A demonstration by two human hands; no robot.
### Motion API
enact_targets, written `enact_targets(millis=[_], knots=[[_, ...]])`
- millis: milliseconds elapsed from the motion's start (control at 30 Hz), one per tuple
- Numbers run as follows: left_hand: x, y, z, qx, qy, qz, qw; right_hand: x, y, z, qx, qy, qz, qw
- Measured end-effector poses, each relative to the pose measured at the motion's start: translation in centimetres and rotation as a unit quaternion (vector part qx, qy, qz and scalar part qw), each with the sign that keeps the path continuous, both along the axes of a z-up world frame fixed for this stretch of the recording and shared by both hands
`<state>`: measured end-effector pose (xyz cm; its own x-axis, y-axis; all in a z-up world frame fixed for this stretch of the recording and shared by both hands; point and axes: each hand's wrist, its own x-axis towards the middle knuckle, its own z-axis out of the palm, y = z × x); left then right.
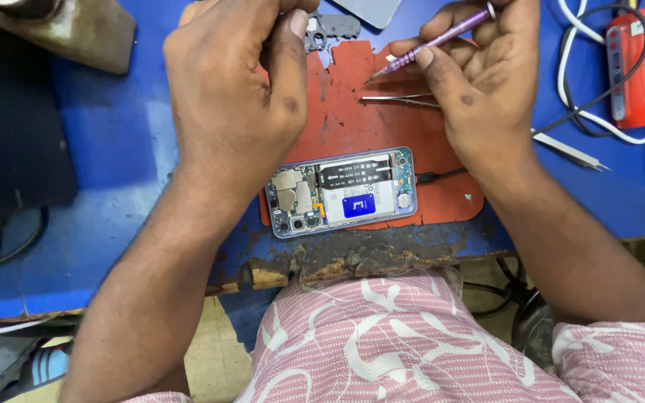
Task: The person repairs a smartphone by first inspecting the device and connecting a charging cable. They then use tweezers and a screwdriver to manipulate internal components, including the battery and ribbon cables, while the phone is open on a workbench.
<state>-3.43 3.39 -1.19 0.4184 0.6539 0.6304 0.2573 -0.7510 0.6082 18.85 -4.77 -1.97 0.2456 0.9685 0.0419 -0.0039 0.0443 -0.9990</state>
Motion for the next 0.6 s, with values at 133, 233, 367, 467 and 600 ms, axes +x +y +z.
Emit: enact_targets(millis=[133, 233, 367, 467, 600], knots=[[0.3, -0.4, 0.3, -0.027, 0.007, 0.001, 1.0, 0.5, 0.0, -1.6, 0.036, -0.046, 0.025, 0.998], [0.3, -0.4, 0.4, -0.036, 0.006, -0.002, 0.999, 0.6, -0.2, -1.9, 0.02, -0.016, 0.013, 1.0], [0.7, -0.3, -0.3, -0.058, 0.008, -0.036, 0.998, 0.7, -1.0, -0.4, 0.03, -0.02, -0.002, 0.999], [1.3, -0.6, -0.7, -0.104, 0.039, -0.088, 0.99, 1.0, -1.7, 0.2, 0.053, -0.014, -0.022, 0.998], [1.8, -0.8, -0.3, -0.102, 0.042, -0.148, 0.983, 1.5, -2.4, 0.5, 0.086, 0.001, -0.031, 0.996]])
